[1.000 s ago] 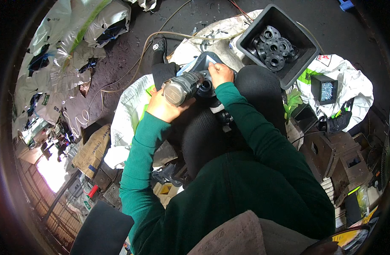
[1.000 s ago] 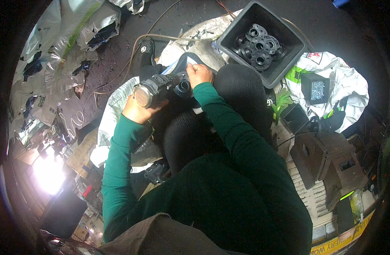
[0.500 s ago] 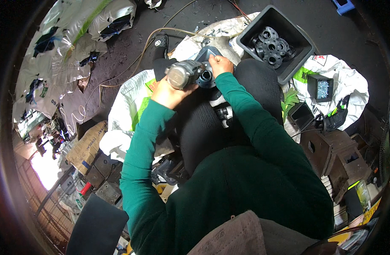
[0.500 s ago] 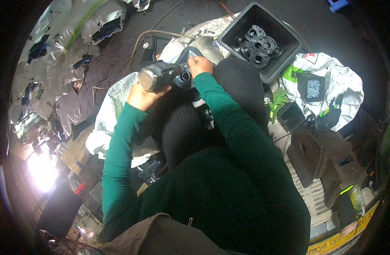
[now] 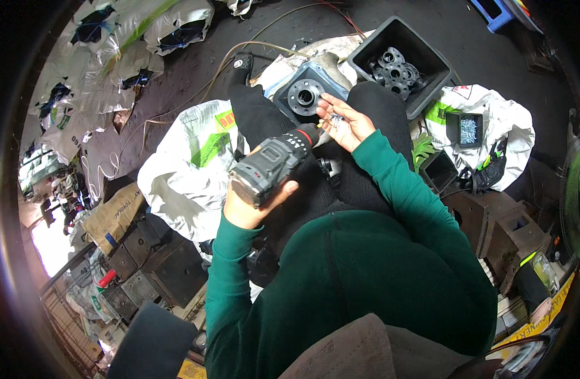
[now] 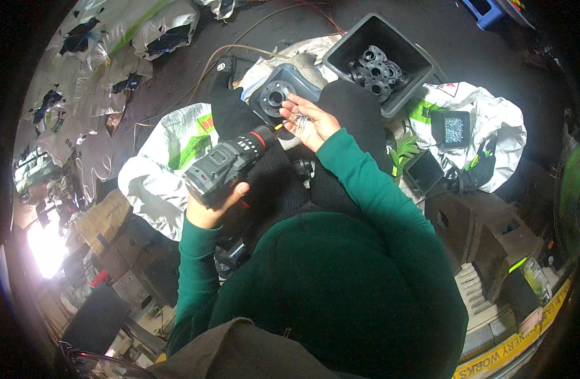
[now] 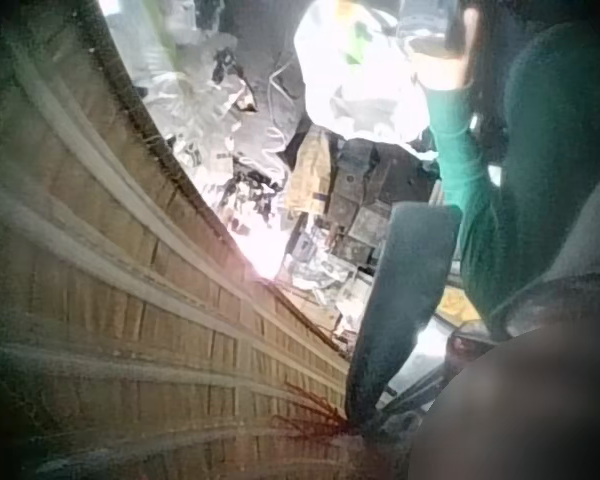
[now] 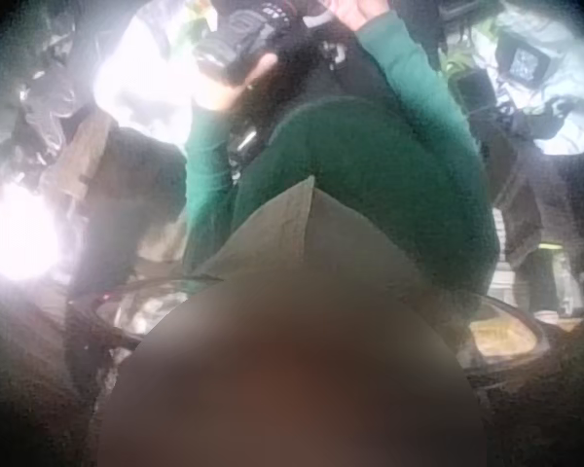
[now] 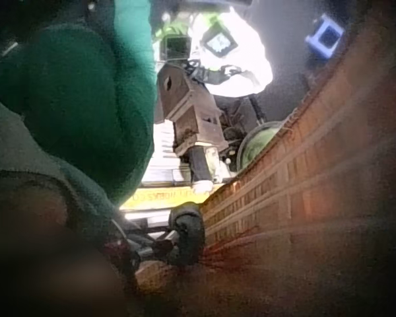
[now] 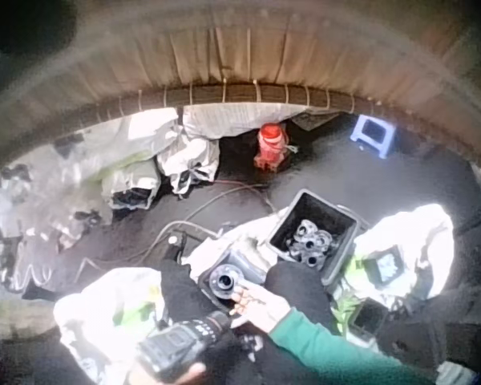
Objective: The person sits on the floor and uses a cordless drill to fasten screws into a metal mechanical part. They repeatedly pick up screws from a nearby container, align them, and drive them into the part resting on their lap.
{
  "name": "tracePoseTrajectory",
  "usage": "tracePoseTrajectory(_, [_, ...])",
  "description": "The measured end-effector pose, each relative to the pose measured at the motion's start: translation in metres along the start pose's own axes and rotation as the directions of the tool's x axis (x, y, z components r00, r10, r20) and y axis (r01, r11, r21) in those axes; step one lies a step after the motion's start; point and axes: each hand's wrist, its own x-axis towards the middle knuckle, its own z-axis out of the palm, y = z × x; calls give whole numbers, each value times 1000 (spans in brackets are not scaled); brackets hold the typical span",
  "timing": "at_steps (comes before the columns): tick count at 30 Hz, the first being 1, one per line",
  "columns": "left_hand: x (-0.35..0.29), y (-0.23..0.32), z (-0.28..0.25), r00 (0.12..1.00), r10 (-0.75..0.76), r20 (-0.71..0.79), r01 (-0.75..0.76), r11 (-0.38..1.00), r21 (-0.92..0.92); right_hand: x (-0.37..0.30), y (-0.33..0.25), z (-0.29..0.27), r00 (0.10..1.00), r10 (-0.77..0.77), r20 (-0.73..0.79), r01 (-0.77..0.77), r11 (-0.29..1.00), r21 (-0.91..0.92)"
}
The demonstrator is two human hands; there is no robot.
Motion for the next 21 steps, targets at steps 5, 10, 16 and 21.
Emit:
tracePoseTrajectory(5, [-7,-1,4,1000,24,-1,-24,998,63,-12,8,10,999,42,33,-43,999,8])
tracePoseTrajectory(10, [-12,0,5,999,10,-43,-8,999,44,-17,15,15,996,61,70,-65,997,47])
tracePoseTrajectory(16, [-17,-3,7,1000,-16,14,15,998,63,-16,21,19,997,51,58,-57,993,105])
tracePoseTrajectory(21, [-19,-8,3,995,82,-56,-76,993,90,-16,22,20,995,64,72,-69,996,63])
